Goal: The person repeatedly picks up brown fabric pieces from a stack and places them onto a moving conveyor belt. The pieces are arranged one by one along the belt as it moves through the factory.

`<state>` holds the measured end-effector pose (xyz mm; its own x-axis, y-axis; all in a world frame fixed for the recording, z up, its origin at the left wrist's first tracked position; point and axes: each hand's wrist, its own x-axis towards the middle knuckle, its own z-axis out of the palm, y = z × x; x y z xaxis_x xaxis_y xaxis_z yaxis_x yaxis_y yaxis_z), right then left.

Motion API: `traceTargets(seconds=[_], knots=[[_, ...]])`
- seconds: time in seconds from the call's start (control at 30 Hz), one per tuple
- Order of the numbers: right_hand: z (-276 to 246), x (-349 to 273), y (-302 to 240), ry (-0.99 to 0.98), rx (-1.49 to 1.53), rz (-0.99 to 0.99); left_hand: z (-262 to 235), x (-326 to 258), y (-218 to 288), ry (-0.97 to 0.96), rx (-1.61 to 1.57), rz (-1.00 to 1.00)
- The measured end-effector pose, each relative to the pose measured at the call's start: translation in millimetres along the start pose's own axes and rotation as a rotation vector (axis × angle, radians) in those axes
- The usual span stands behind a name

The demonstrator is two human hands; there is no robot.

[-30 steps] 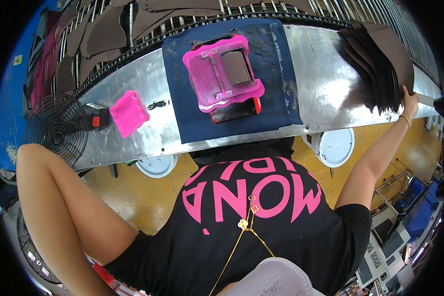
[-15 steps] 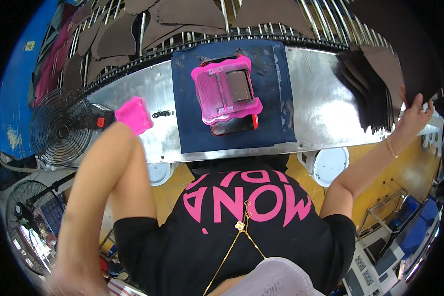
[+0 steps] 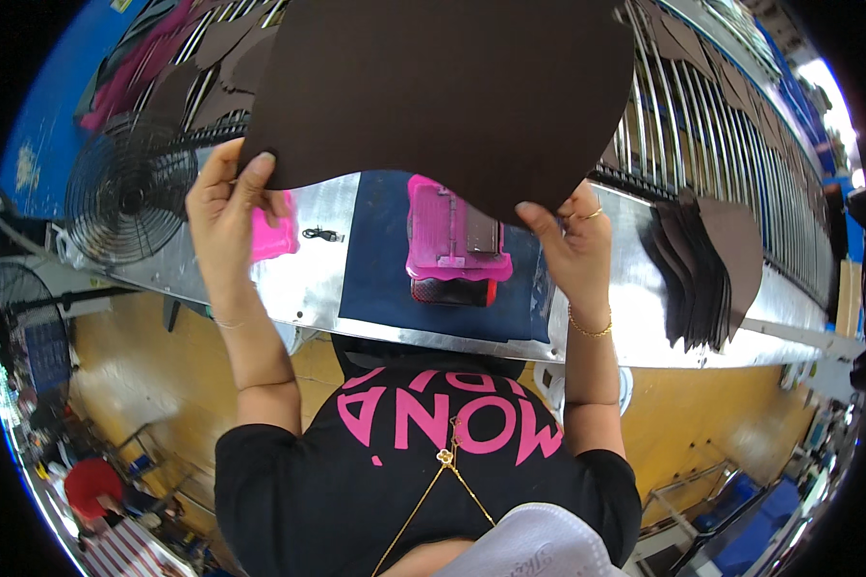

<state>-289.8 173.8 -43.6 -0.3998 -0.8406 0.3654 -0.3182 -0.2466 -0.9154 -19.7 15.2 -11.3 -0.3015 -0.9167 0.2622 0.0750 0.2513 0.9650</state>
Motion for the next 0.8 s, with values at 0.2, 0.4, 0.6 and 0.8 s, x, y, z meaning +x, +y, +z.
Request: traceTargets(seconds=[0.2,0.4,0.6,0.8], knots=[[16,7,2,-0.182,-0.296,-0.104,-36,2,12,0.06,0.16,0.087],[3,2,7,-0.194,-0.431,-0.266,-40,-8,4,-0.067,0.234,0.001],[-57,-28,23,-0.144,-0.655,-0.131,9,-8,-2,-0.431,0.418,-0.121],[-109,-74,46,0.108,-0.607,0.131,68,5,-14,-0.71,0.496,0.306]])
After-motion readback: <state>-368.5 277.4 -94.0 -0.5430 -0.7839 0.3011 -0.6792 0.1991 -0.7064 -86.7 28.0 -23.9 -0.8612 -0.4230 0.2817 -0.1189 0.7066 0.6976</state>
